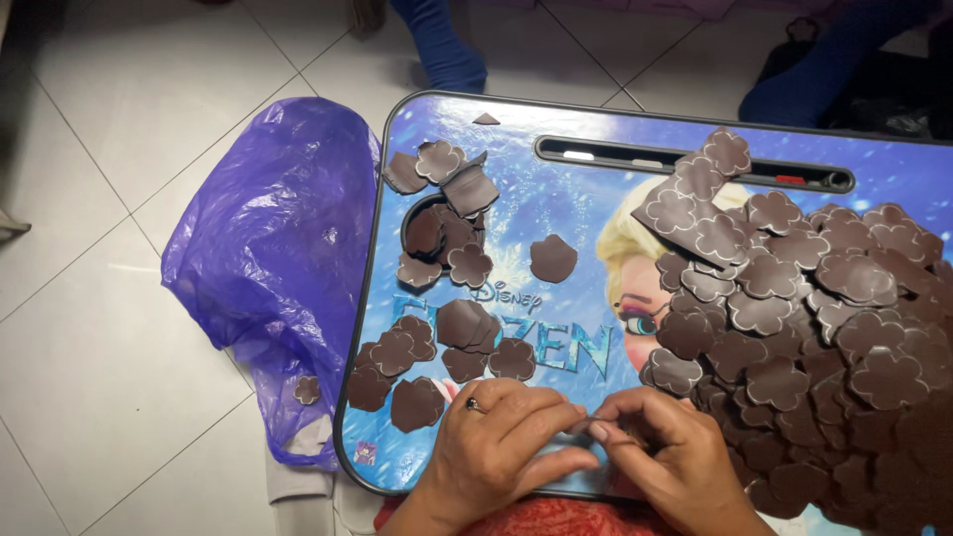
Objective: The person sits on the floor with a Frozen-themed lap desk covered in brown fabric flower petals. They hold a small pink flower-shaped base, apply glue with a stick, and press brown petals onto it one at a time, occasionally reaching into the pile for new petals.
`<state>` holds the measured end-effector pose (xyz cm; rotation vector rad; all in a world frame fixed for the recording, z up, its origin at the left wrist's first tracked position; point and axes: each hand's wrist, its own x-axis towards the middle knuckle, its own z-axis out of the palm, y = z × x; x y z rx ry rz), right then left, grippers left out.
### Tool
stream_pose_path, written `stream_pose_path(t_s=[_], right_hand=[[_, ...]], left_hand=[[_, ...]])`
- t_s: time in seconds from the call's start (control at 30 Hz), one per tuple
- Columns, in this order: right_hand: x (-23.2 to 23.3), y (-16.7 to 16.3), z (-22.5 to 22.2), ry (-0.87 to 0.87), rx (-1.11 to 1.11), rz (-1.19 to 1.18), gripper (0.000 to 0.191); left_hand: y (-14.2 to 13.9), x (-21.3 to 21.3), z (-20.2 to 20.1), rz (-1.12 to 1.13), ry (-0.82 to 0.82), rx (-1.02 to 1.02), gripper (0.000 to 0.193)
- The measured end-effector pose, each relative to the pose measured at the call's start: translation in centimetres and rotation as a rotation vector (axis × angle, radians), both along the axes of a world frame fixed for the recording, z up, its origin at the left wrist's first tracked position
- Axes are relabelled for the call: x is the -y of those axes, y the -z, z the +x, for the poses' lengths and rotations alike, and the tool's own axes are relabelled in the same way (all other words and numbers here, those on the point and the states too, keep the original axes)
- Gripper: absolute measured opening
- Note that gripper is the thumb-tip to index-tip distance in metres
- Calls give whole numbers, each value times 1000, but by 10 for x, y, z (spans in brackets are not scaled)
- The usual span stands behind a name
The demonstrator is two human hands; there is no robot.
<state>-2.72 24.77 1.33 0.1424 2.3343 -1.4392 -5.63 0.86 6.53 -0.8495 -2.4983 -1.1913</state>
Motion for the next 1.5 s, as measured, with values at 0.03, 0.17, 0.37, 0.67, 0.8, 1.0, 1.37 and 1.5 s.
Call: stream_pose_path(t_s=[0.03, 0.17, 0.37, 0.67, 0.8, 1.0, 1.37, 1.5], right_hand=[[-1, 5, -1, 54, 27, -76, 9], [-5, 12, 3, 185, 88, -399, 7], [-9, 17, 0, 189, 27, -600, 11], [-10, 15, 4, 233, -19, -669, 13], [-10, 9, 6, 306, -28, -627, 16], [-10, -3, 4, 449, -171, -506, 20], [-5, -18, 0, 443, -183, -410, 20], [-3, -17, 0, 449, -194, -467, 19]], left_hand=[[-1, 2, -3, 40, 5, 36, 35], [-3, 2, -28, -90, -183, 62, 23], [4, -10, -90, -298, -161, -37, 25], [16, -23, -104, -682, -116, -303, 8], [7, -24, -89, -485, -121, -131, 6], [-5, -27, -59, -301, 59, 465, 14], [5, -22, -14, -206, -154, 195, 28], [7, -21, 1, -180, -166, 241, 44]])
